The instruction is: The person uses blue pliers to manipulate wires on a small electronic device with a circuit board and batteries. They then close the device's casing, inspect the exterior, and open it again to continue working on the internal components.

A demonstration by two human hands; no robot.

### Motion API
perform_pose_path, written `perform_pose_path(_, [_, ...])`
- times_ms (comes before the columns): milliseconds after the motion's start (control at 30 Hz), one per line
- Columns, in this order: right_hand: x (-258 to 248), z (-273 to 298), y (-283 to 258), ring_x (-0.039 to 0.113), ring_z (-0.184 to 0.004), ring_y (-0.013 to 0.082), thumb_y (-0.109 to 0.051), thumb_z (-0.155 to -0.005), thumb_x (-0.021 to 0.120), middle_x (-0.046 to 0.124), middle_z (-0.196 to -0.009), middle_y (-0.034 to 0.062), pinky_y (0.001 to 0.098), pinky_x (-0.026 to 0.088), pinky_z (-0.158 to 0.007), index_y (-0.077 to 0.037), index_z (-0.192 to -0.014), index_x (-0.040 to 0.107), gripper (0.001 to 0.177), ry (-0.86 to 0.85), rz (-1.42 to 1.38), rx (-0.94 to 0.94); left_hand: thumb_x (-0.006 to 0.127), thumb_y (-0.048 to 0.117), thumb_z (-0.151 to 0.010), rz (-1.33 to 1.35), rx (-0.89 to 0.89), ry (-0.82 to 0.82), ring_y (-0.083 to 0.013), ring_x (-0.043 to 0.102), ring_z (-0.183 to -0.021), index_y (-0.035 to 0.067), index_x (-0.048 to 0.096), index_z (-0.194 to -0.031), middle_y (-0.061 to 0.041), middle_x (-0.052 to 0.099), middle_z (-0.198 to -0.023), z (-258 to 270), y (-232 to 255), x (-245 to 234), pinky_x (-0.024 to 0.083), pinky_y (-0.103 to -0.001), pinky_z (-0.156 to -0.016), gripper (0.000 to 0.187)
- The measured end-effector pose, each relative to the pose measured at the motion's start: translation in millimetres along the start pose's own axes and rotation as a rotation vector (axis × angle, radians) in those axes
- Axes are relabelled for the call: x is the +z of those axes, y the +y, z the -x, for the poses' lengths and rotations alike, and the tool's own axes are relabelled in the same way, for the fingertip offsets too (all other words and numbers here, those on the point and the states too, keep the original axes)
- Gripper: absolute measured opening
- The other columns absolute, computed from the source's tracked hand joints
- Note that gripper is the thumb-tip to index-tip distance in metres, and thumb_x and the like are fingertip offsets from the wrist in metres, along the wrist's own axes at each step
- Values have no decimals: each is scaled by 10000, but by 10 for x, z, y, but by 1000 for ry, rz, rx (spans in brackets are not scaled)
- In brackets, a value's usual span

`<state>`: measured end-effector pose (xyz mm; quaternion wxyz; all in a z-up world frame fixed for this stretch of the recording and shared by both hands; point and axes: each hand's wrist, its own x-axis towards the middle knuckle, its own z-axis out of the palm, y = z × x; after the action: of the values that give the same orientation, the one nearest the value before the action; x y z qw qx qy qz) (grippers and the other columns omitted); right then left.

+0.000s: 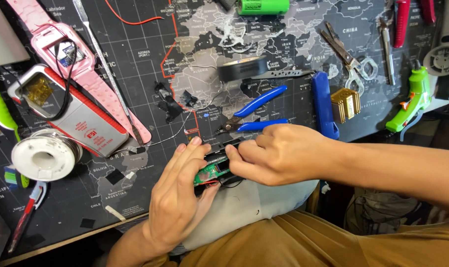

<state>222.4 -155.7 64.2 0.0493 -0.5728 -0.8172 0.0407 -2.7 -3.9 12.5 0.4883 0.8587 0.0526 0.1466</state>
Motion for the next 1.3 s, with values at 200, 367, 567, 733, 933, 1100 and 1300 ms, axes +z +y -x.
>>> perform_pose_path(200, [80, 31, -15, 475, -468, 142, -49, -1074, 640, 431, -733, -8, 314, 418, -426, -65, -1161, 659, 90, 10, -6, 23, 714, 57, -1058, -6, 8, -1, -461, 656, -1433, -82, 530, -1297, -276, 683, -1422, 6, 17, 9, 520, -590, -1275, 332])
perform_pose_path(367, [50, 94, 4, 490, -465, 153, -37, -1078, 636, 442, -737, 4, 326, 443, -422, -62, -1181, 643, 107, 1, -22, 25, 759, 55, -1027, 1, -18, 6, -440, 662, -1433, -78, 523, -1306, -253, 691, -1433, 22, 9, 13, 518, -584, -1279, 390])
perform_pose_path(567, [-34, 186, 28, 427, -449, 143, 33, -1055, 650, 433, -736, 3, 341, 382, -372, -37, -1179, 629, 144, -60, -94, 64, 790, 32, -1005, -24, -15, 2, -422, 684, -1416, -81, 515, -1327, -221, 706, -1426, 4, 18, 5, 528, -566, -1268, 439])
perform_pose_path(733, [-120, 172, 90, 464, -444, 185, 38, -1073, 605, 481, -762, 24, 374, 416, -375, -7, -1224, 629, 159, -116, -194, 77, 746, 68, -1041, -27, -13, 28, -420, 697, -1400, -65, 546, -1287, -238, 725, -1407, 1, -22, 19, 552, -556, -1242, 343])
perform_pose_path(933, [-103, 150, 97, 517, -471, 188, -12, -1077, 594, 470, -756, 7, 366, 477, -446, -9, -1240, 654, 174, -139, -180, 70, 670, 146, -1095, -65, 5, 50, -404, 731, -1356, -62, 566, -1262, -231, 746, -1372, -19, -59, 38, 586, -532, -1200, 287])
perform_pose_path(1100, [-115, 103, 94, 530, -463, 172, -25, -1071, 613, 469, -737, -11, 355, 453, -418, -43, -1219, 663, 157, -180, -148, 77, 671, 152, -1096, -68, 6, 53, -400, 746, -1336, -51, 560, -1238, -224, 755, -1347, -20, -78, 47, 600, -534, -1178, 271])
perform_pose_path(1300, [-90, -10, 95, 526, -452, 163, -12, -1061, 612, 467, -725, -10, 356, 462, -400, -48, -1196, 647, 145, -178, -176, 68, 676, 112, -1088, -61, 6, 41, -409, 742, -1344, -53, 557, -1247, -229, 747, -1360, -26, -88, 44, 595, -535, -1189, 259])
